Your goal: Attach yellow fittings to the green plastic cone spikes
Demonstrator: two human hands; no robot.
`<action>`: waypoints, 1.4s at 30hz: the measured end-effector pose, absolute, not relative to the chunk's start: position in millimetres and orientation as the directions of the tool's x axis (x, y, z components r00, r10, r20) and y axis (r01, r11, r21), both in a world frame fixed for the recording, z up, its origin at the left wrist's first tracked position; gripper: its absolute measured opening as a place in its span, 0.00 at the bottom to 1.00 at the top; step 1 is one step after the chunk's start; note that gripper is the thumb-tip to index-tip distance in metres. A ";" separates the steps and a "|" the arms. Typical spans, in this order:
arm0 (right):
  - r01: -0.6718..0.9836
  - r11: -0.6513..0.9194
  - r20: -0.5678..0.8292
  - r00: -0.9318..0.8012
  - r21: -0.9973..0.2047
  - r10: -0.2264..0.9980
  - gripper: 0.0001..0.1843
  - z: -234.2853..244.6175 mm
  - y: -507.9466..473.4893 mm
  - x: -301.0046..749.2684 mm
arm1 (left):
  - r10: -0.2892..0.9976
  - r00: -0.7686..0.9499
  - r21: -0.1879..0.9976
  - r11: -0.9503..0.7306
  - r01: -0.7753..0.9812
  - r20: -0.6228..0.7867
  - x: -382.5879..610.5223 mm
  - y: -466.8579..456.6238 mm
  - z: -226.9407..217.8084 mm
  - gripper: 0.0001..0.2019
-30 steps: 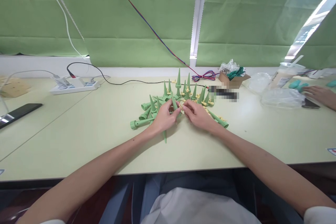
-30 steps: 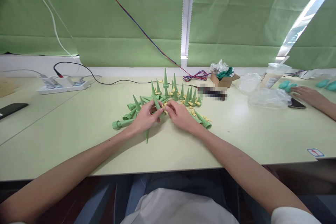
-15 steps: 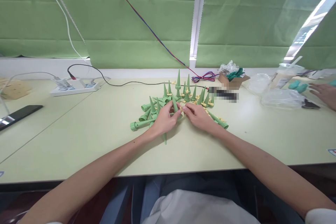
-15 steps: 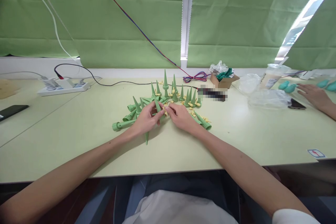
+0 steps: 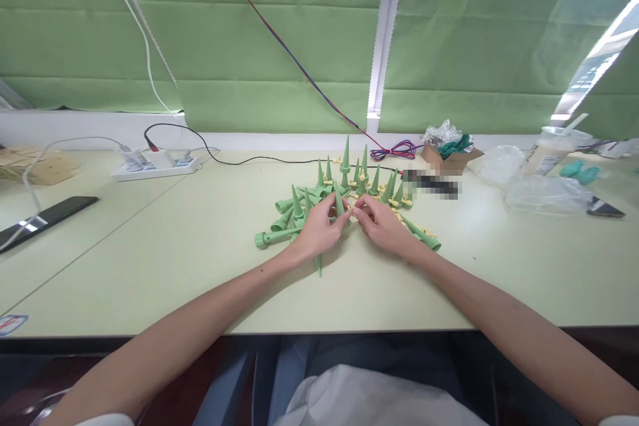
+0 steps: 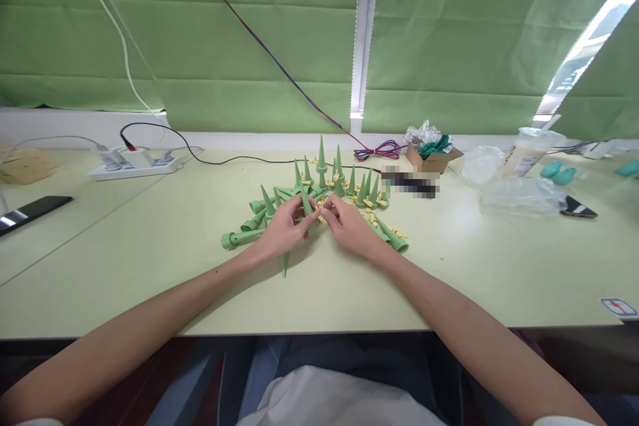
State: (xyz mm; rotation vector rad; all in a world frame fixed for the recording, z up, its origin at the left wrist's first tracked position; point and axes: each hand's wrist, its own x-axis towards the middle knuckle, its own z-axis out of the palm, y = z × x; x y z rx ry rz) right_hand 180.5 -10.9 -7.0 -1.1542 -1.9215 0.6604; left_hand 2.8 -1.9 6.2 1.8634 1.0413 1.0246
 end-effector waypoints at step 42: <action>0.605 0.442 0.349 -0.273 -0.662 0.896 0.20 -7.9 -5.7 181.8 | 0.620 0.561 0.426 -0.784 0.451 0.549 0.4 -6.1 0.1 0.05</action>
